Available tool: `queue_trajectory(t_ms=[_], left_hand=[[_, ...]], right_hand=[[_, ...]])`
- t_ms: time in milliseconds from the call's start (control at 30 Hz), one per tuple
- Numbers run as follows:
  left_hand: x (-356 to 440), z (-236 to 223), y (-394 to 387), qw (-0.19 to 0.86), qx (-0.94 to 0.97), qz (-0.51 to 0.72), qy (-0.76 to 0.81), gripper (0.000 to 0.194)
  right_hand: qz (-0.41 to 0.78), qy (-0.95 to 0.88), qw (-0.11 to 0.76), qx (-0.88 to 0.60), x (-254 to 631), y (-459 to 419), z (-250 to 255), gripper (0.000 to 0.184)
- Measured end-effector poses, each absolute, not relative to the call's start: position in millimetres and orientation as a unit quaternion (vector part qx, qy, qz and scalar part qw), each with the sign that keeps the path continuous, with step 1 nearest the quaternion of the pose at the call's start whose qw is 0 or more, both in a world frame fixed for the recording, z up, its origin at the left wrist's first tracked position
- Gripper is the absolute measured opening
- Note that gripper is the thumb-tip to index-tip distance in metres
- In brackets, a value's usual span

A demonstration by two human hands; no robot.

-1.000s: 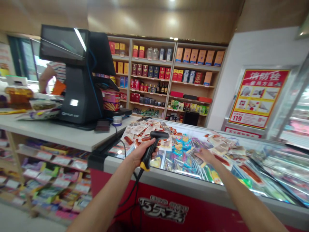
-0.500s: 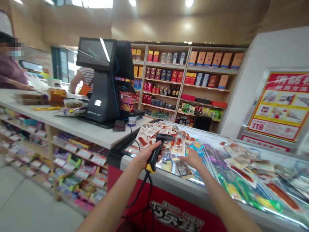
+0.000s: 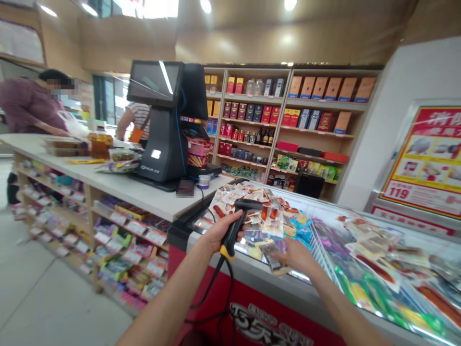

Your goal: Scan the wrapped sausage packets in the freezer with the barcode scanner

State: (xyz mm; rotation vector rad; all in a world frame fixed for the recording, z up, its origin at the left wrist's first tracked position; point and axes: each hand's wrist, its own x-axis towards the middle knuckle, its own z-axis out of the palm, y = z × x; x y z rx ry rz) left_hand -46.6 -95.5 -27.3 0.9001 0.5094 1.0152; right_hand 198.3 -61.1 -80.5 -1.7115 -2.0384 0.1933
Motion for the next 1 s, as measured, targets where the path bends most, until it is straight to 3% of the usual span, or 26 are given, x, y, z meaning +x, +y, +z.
queue_trajectory(t_ms=[100, 167, 367, 467, 700, 1000], left_hand=[[-48.0, -27.4, -97.1, 0.742, 0.41, 0.475, 0.235, 0.028], [-47.6, -27.4, -98.1, 0.744, 0.41, 0.474, 0.231, 0.028], [-44.4, -20.4, -100.6, 0.747, 0.409, 0.473, 0.225, 0.029], [-40.5, -13.9, -104.1, 0.743, 0.417, 0.47, 0.23, 0.03], [-35.7, -8.3, -112.6, 0.747, 0.432, 0.456, 0.218, 0.031], [-43.1, -9.6, -108.8, 0.73, 0.432, 0.474, 0.235, 0.026]], right_hand=[[0.137, -0.76, 0.205, -0.602, 198.6, -62.8, -82.1, 0.029], [0.187, -0.756, 0.236, -0.582, 197.5, -57.4, -79.6, 0.021], [0.209, -0.624, 0.576, -0.485, 190.9, -11.4, -52.3, 0.022], [0.235, -0.563, 0.656, -0.445, 185.4, 10.6, -44.9, 0.024], [0.289, -0.51, 0.7, -0.408, 178.0, 23.7, -51.4, 0.028], [0.255, -0.504, 0.701, -0.436, 188.2, 35.5, -62.7, 0.034]])
